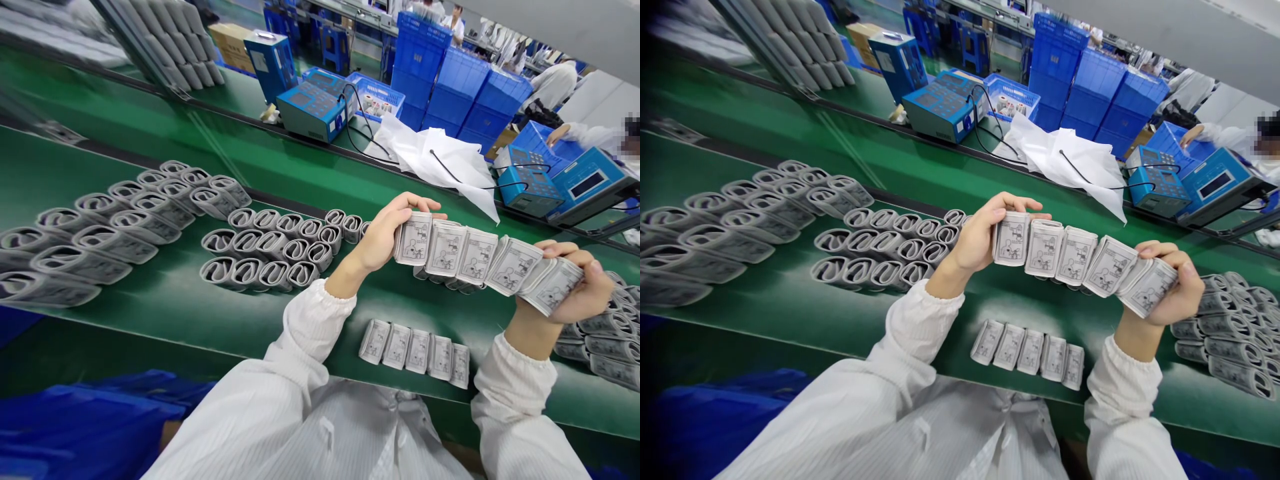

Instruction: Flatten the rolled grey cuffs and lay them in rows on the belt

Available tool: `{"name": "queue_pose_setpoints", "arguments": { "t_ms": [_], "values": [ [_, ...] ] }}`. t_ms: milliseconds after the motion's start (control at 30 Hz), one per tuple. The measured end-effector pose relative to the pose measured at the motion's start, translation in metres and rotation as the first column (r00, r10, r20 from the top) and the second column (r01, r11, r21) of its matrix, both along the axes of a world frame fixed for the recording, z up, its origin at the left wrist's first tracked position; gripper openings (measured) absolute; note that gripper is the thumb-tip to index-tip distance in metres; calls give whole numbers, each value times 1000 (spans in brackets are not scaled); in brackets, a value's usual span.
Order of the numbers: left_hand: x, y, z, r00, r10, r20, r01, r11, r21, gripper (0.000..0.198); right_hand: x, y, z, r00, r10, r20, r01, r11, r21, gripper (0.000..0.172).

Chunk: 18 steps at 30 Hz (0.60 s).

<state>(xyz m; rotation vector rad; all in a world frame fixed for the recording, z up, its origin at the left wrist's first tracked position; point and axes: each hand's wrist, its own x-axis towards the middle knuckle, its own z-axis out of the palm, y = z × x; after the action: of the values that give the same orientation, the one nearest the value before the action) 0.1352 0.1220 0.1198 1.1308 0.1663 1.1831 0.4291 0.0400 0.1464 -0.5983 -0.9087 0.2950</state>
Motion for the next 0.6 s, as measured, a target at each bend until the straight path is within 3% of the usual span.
{"name": "queue_pose_setpoints", "arguments": {
  "t_ms": [600],
  "values": [
    [0,0,-3,1000,-24,-18,24,1000,-5,37,3,-2,-2,999,1,48,-1,1000,10,43]
  ]
}}
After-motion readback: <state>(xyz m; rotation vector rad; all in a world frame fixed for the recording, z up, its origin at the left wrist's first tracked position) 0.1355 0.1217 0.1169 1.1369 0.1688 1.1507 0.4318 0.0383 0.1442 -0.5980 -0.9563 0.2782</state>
